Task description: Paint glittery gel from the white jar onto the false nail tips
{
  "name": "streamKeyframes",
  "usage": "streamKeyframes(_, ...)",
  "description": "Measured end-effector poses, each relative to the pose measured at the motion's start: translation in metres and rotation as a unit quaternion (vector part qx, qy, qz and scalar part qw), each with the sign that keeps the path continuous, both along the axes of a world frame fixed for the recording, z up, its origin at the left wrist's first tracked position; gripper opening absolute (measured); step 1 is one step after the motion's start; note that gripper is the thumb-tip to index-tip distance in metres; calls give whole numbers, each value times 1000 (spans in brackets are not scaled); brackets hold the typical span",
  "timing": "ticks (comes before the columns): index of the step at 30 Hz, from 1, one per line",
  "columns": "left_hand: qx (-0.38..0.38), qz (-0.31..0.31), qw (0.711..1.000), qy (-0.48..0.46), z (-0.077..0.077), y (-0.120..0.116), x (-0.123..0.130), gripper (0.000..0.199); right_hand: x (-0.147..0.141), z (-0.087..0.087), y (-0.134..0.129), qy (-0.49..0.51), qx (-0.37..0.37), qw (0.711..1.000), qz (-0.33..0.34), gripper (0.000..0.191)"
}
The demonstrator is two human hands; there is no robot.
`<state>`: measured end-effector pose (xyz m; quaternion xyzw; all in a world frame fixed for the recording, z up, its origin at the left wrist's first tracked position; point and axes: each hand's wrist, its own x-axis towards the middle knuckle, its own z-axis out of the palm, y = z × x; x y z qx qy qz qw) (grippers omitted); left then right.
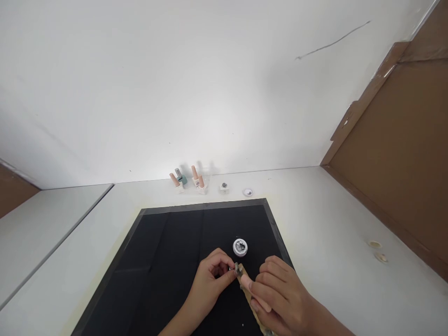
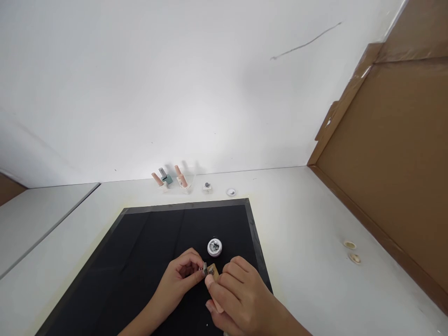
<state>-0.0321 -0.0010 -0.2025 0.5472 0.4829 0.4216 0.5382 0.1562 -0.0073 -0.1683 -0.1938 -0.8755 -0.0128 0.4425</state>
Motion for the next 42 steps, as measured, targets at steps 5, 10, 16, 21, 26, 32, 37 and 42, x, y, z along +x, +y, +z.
streamKeyframes(5,1,-1,1000,1,0,0,0,18,1,0,0,2,4,1000,1,17)
streamKeyframes(10,0,0,1000,0,-1,-1,0,20,1,2,0,1,8,1000,3,22)
streamKeyframes(16,7,0,1000,4,-2,0,-1,20,1,5,2,-23,20,999,-16,17)
streamKeyframes(21,9,-1,1000,2,-1,1,0,19,1,5,2,-48,21,998,-23,18)
streamKeyframes(26,5,0,1000,2,0,-1,0,22,1,2,2,-57,13,998,-13,21)
streamKeyframes(32,2,-1,1000,1,0,-2,0,24,1,1,1,-31,11,999,1,19)
streamKeyframes(37,-2,4,1000,5,-1,-1,0,24,1,2,2,-21,13,1000,5,16)
streamKeyframes(42,2,1,1000,5,-1,0,0,24,0,3,1,-16,23,1000,7,18)
